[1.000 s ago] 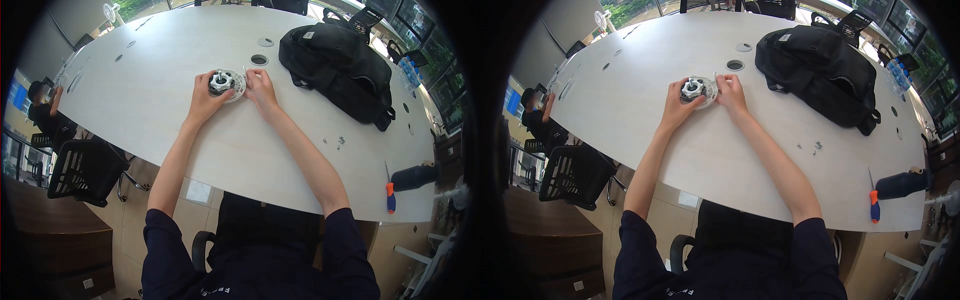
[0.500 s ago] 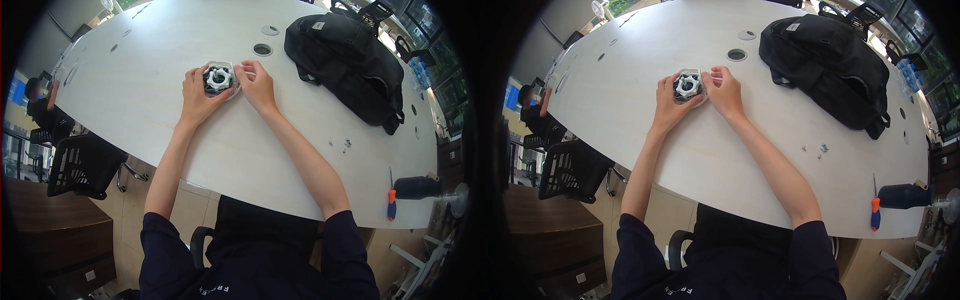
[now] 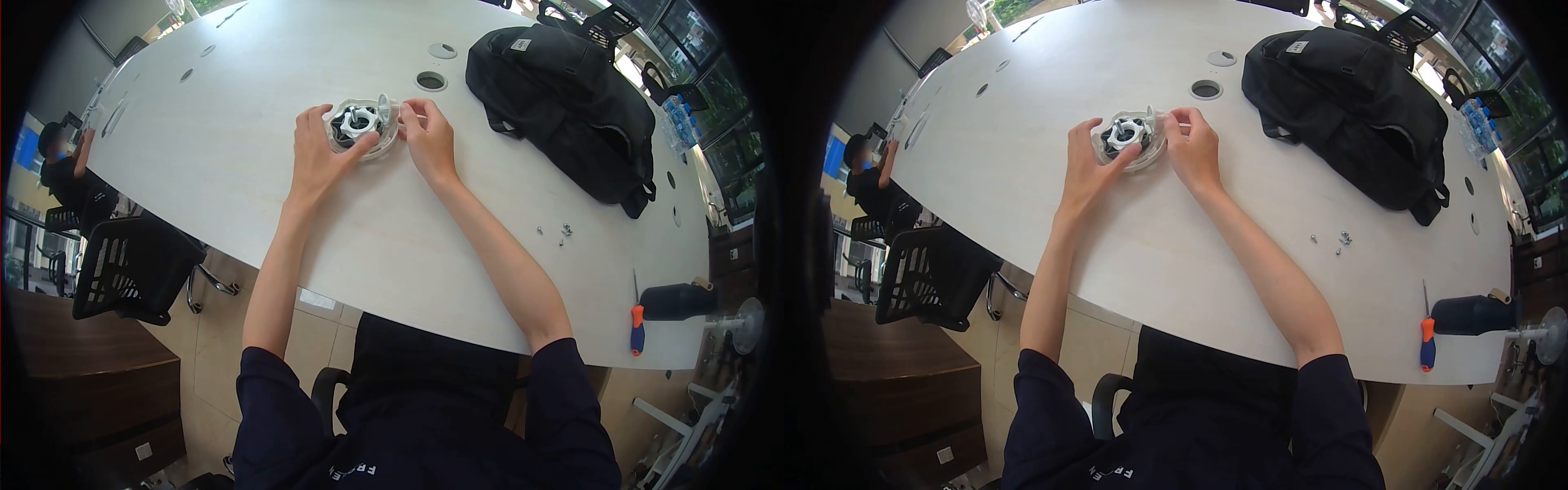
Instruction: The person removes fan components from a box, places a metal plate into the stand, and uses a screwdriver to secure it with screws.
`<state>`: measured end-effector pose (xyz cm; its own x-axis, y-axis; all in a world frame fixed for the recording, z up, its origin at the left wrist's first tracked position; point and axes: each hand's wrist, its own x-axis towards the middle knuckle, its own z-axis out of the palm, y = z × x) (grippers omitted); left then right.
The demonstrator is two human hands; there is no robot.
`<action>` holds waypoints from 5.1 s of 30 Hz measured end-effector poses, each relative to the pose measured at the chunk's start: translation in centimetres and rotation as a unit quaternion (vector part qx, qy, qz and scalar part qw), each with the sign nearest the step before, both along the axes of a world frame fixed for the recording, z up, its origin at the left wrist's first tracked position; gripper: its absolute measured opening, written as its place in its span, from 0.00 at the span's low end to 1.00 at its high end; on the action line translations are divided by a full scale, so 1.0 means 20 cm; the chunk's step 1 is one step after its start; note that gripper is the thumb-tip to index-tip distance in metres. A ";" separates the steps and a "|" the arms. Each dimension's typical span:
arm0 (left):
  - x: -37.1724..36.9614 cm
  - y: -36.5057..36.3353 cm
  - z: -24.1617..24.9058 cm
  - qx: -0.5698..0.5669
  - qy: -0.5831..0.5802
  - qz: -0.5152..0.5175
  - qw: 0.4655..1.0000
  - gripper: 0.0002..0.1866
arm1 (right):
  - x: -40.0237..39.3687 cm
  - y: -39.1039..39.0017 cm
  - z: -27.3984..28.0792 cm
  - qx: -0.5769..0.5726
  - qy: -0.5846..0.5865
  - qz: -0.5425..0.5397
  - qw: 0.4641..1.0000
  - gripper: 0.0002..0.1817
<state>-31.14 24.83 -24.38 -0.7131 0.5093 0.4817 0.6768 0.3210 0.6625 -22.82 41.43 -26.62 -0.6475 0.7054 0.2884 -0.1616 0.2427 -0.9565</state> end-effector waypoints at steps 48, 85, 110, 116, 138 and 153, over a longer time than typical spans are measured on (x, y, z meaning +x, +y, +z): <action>0.91 -0.06 -1.13 -0.353 0.055 -0.232 0.905 0.20 | 4.08 -0.13 -1.42 -0.162 -0.717 -0.308 0.604 0.47; 1.47 0.09 -1.06 -0.453 0.052 -0.080 0.886 0.40 | 4.09 -0.31 -1.09 -0.064 -0.501 -0.105 0.857 0.67; 1.82 -0.03 -1.34 -0.288 -0.156 -0.230 0.917 0.26 | 4.07 -0.27 -1.28 0.031 -0.652 -0.289 0.700 0.27; 1.80 -0.04 -1.35 -0.283 -0.157 -0.242 0.915 0.27 | 4.07 -0.25 -1.21 0.079 -0.697 -0.214 0.680 0.25; 1.79 -0.05 -1.36 -0.302 -0.151 -0.250 0.907 0.29 | 4.18 -0.23 -0.89 0.253 -0.655 -0.224 0.676 0.16; 1.97 -0.01 -1.25 -0.162 -0.054 -0.222 0.960 0.19 | 4.48 -0.13 0.27 0.209 -0.623 -0.246 0.713 0.12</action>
